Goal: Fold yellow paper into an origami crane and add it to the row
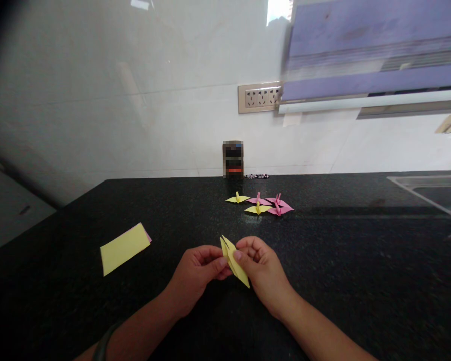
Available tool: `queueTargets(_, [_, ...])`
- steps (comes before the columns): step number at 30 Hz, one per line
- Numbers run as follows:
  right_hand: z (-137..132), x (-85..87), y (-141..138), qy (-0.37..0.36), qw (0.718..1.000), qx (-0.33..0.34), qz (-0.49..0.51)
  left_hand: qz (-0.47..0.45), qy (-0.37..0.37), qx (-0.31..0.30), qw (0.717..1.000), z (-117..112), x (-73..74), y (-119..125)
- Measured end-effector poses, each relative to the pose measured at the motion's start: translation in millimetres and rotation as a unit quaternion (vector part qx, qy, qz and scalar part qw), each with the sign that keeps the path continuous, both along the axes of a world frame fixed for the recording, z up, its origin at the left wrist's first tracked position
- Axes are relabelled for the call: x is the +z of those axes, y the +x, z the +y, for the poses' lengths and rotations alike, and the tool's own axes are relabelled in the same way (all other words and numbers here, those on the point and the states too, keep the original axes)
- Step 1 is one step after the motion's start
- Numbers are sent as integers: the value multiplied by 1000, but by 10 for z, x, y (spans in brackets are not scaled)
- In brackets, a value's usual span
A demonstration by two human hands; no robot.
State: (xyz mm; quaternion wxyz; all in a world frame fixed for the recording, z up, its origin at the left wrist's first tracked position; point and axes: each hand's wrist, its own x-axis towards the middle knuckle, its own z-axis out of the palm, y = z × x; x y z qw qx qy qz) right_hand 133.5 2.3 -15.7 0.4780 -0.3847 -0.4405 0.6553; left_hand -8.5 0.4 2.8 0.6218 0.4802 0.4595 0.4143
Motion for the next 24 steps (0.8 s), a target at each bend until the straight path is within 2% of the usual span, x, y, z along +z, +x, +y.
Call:
queueTargets(7, [2, 68, 6, 35, 992, -12, -118, -12, -15, 16, 1000, 10, -9, 10])
queueTargets(12, [-21, 98, -6, 65, 990, -4, -124, -22, -5, 27, 999, -4, 0, 4])
queueTargets(18, [-24, 102, -11, 64, 991, 25, -117, -25, -6, 42, 999, 14, 0, 7])
queueTargets(24, [-22, 71, 5, 81, 982, -8, -170, 8, -15, 19, 1000, 10, 11, 3])
